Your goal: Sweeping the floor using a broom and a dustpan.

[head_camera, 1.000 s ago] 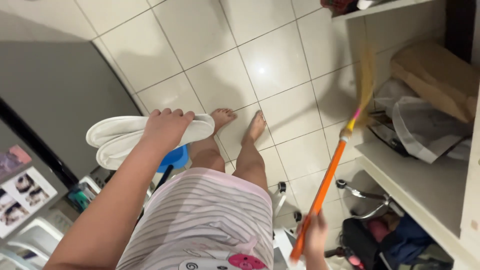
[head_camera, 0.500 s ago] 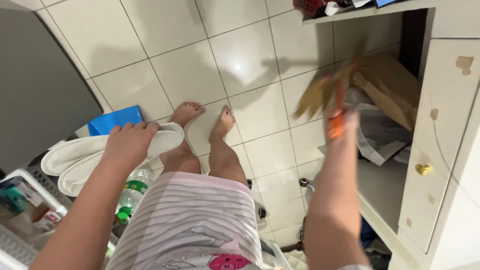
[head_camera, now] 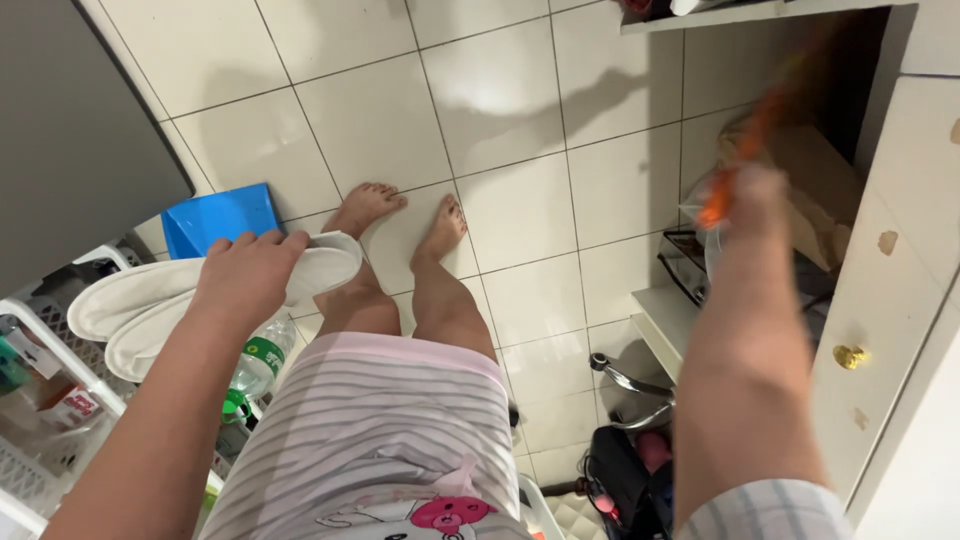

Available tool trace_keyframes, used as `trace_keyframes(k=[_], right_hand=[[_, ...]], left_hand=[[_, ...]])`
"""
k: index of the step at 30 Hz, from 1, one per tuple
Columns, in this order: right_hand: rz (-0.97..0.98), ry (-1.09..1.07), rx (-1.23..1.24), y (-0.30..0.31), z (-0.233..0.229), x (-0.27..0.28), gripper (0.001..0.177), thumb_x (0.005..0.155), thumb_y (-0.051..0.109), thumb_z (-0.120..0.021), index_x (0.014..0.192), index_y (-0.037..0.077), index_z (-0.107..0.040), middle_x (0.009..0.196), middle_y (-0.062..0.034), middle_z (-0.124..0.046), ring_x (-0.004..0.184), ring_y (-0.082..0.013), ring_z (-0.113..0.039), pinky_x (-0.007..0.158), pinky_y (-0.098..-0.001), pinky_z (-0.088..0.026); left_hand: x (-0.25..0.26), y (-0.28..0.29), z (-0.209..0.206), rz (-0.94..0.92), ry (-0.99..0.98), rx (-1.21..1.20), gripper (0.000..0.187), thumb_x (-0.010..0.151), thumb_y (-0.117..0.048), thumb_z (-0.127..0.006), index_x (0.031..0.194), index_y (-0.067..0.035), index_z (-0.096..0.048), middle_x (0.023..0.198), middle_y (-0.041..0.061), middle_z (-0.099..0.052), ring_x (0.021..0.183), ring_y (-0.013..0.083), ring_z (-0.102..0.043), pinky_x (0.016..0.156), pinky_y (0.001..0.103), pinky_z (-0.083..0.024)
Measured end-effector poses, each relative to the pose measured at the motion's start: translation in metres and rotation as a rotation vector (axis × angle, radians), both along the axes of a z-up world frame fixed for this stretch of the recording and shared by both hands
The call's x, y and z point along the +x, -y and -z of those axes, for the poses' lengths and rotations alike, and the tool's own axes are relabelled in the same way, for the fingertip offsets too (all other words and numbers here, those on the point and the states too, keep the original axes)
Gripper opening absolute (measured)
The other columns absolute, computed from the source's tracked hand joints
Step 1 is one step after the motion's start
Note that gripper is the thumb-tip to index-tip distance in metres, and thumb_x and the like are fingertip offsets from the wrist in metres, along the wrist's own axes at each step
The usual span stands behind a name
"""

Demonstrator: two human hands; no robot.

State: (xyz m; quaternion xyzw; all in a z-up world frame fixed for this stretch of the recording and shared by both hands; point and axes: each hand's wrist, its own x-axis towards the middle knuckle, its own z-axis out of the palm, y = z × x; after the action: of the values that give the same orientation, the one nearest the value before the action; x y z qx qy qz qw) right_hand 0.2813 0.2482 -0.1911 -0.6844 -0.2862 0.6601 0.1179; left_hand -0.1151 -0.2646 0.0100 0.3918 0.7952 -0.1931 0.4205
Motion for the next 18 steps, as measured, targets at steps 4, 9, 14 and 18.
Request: trace_keyframes(k=[4,9,14,18], right_hand=[[-0.266,0.056,-0.03,0.116,0.021,-0.008,0.022,0.103,0.019,-0.043,0.104,0.002,-0.057,0.071,-0.0119,-0.059,0.053,-0.0226,-0.061,0.048,-0.0393,-0.054],[-0.44,0.05,-0.103,0.3,-0.1,-0.048,0.029,0.103,0.021,-0.046,0.121,0.002,-0.057,0.068,-0.0092,-0.057,0.051,-0.0189,-0.058,0.045,-0.0356,-0.052],[-0.247,0.001,-0.303,0.37,-0.21,0.033,0.059,0.098,0.015,-0.053,0.156,0.012,-0.04,0.078,-0.0082,-0.061,0.049,-0.0163,-0.054,0.043,-0.0305,-0.046],[-0.307,0.237,-0.182,0.438,-0.192,0.181,0.047,0.103,0.021,-0.048,0.149,0.009,-0.049,0.075,-0.0064,-0.057,0.046,-0.0153,-0.049,0.039,-0.0316,-0.04]], left_hand=[[0.002,0.001,0.0,-0.005,-0.014,0.009,0.06,0.078,0.004,-0.065,0.132,-0.021,-0.058,0.121,0.004,-0.067,0.117,0.0275,-0.061,0.092,0.047,-0.047],[0.002,-0.002,-0.01,-0.016,-0.021,0.049,0.057,0.08,0.003,-0.064,0.132,-0.022,-0.059,0.119,0.005,-0.068,0.114,0.0284,-0.063,0.091,0.047,-0.047],[-0.001,-0.001,-0.013,-0.003,-0.047,0.087,0.047,0.087,-0.001,-0.06,0.129,-0.022,-0.061,0.118,0.005,-0.069,0.114,0.0288,-0.063,0.09,0.047,-0.048],[0.002,0.005,-0.017,-0.015,-0.06,0.171,0.05,0.084,-0.002,-0.062,0.13,-0.021,-0.061,0.116,0.005,-0.069,0.111,0.0294,-0.064,0.09,0.047,-0.047]])
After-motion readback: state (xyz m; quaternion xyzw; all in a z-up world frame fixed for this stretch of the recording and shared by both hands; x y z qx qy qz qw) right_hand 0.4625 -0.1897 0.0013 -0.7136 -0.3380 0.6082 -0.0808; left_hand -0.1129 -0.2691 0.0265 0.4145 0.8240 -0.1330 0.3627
